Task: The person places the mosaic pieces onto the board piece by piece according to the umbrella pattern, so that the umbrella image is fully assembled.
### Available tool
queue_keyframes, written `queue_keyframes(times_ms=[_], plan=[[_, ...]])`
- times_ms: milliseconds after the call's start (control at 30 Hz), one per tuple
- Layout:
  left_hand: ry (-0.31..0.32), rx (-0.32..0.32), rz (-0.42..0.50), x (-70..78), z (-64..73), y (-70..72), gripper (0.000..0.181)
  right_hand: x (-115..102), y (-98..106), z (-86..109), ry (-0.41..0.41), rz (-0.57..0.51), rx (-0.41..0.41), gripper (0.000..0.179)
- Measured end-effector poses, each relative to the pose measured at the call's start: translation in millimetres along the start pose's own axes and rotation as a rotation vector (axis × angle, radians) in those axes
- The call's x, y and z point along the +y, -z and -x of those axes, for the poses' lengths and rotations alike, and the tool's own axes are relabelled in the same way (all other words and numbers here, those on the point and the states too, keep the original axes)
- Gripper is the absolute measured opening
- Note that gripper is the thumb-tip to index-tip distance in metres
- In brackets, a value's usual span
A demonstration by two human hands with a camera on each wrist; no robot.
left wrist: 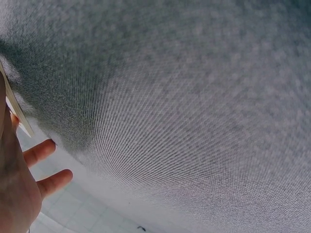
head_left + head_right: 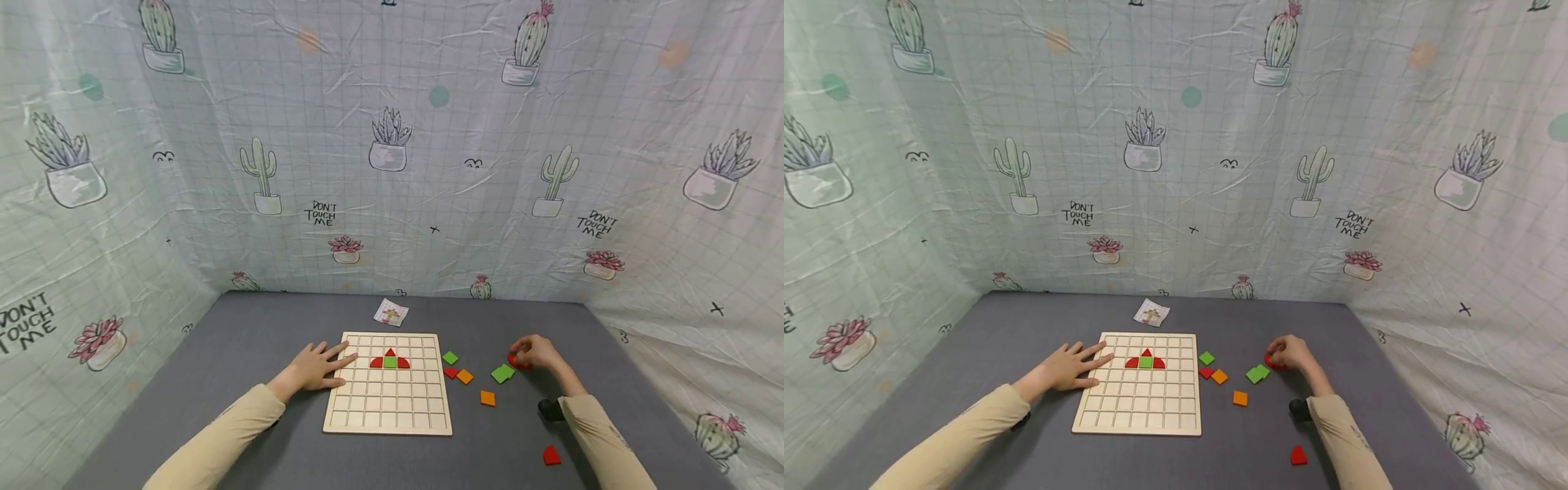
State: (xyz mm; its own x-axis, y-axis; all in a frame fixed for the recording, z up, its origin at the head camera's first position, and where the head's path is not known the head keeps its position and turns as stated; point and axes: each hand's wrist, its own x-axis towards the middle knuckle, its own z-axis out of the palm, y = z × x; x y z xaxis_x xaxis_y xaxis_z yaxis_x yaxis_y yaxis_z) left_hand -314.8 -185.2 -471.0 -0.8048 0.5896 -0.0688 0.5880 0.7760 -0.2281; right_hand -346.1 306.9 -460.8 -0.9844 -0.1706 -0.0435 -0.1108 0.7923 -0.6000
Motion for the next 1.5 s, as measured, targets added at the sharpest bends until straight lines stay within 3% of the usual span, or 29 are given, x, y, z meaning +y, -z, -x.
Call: queue_keyframes(times_ms=[233,467,600,700,933,1500], plan=[[-0.003,0.004,0.005,-0.8,0.3,1.3,0.058,-7,-5,-3.2,0.026,0.014,0.01,0.022],[-0.006,0.008,-0.01,0.8,0.6,0.5,0.058,-1,-8,-11.3,0.101,-0.029,-0.037,0.025],[-0.007,0.003,-0.007,1.5,0.4,-0.4,0.058,-6,-7,-8.4,0.016,-0.037,-0.055,0.023],[-0.002,-0.002,0.0,1.6,-0.1,-0.4,0.058,-9,-5,-5.9,0.006,-0.03,-0.077,0.023],[0.005,-0.009,0.011,0.9,-1.6,-1.0,0.059,-3,-4,-8.9,0.046,-0.025,-0.117,0.027],[0.002,-0.006,-0.009,1.4,0.5,-0.1,0.058,-1,-5,-7.7,0.072,-0.004,-0.086,0.023]])
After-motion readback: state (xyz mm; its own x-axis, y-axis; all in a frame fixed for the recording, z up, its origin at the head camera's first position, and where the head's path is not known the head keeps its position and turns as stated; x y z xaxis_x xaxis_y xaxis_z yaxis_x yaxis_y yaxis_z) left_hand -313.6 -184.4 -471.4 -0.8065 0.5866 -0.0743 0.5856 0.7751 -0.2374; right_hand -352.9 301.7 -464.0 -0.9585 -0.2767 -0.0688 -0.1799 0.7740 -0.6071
